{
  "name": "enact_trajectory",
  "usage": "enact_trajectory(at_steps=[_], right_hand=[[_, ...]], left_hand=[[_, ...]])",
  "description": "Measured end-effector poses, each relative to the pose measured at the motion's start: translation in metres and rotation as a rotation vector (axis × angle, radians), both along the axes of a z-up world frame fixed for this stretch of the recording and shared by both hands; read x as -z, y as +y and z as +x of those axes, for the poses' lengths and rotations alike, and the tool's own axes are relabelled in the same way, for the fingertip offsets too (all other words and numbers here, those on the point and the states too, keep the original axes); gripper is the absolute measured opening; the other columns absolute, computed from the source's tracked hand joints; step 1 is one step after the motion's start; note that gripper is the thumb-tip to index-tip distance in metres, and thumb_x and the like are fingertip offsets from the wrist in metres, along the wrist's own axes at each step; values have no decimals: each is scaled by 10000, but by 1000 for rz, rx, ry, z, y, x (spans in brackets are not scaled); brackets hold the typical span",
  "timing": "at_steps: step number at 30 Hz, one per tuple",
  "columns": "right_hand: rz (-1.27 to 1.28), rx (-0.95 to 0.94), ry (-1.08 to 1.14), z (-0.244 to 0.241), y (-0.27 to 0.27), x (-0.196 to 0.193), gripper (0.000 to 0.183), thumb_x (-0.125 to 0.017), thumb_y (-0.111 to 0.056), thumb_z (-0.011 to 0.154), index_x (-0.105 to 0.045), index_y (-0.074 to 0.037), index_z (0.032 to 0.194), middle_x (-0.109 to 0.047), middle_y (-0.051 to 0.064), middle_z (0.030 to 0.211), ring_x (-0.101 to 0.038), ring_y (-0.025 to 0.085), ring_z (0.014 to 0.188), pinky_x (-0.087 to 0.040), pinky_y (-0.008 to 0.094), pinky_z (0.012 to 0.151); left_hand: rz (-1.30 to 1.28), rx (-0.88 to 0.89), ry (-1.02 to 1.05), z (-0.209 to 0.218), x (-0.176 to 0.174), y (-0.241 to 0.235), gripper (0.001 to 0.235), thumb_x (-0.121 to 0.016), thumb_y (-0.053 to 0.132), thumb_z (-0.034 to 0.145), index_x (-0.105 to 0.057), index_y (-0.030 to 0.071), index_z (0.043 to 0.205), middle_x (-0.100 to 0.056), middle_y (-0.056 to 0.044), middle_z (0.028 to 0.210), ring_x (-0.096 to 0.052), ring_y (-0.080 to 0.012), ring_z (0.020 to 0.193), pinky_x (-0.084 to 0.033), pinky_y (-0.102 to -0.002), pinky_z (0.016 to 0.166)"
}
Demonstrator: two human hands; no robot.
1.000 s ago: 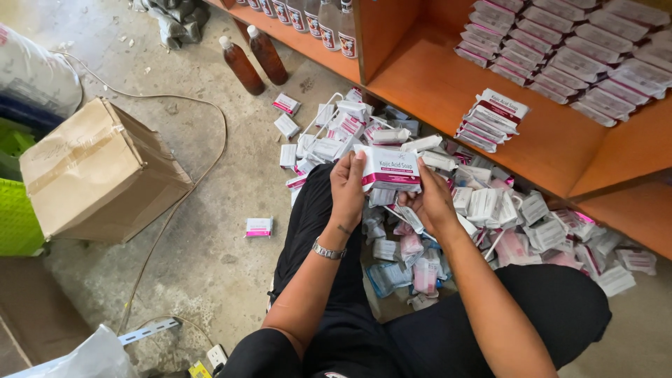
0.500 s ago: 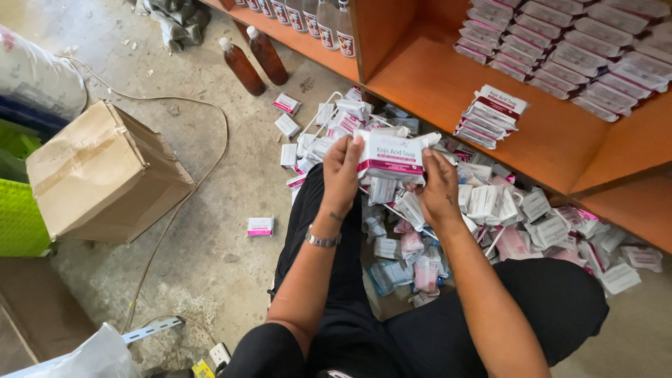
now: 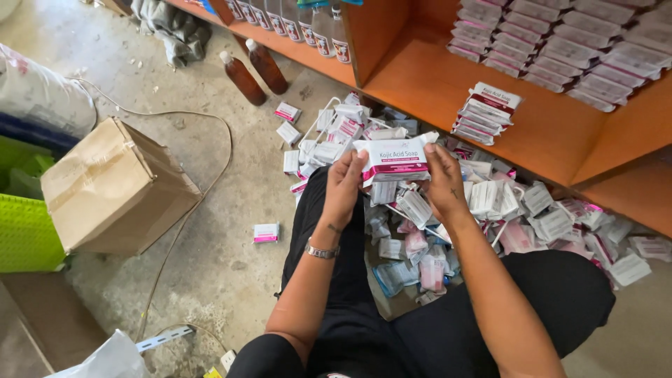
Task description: Sorting and stacking individual bars of packaged soap from a pile on the floor onto a wooden shelf.
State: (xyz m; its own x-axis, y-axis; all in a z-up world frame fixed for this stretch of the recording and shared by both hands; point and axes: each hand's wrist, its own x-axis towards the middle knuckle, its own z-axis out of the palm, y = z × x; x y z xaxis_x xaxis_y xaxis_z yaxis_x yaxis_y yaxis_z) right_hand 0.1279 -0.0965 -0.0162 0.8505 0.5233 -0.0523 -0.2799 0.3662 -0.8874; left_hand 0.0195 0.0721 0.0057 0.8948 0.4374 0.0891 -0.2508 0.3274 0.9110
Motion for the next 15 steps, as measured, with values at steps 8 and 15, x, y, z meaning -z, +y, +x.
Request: enact_trajectory(at_steps=[8,15], right_hand=[[86,91,-219,-5,-11,21,273,-547,-299,1146,-653,-49,1171,-680,-7,1080,-613,51,987,-527,248,876],[-16,142,-120,-13,-29,7,278,-546,-326,1127,-652,-69,1134,-687,-1,1012,-622,47,879,-487,208,649]], left_hand=[[-130,14,213,3,16,-9,336,-588,384,1052,-696,91,929,-623,48,713,-509,-38,555,-407,-209,485],[-158,127,141,7,22,-18,337,-578,364,1053,-710,57,1009,-640,50,761,-488,-23,604,-391,-210,522]])
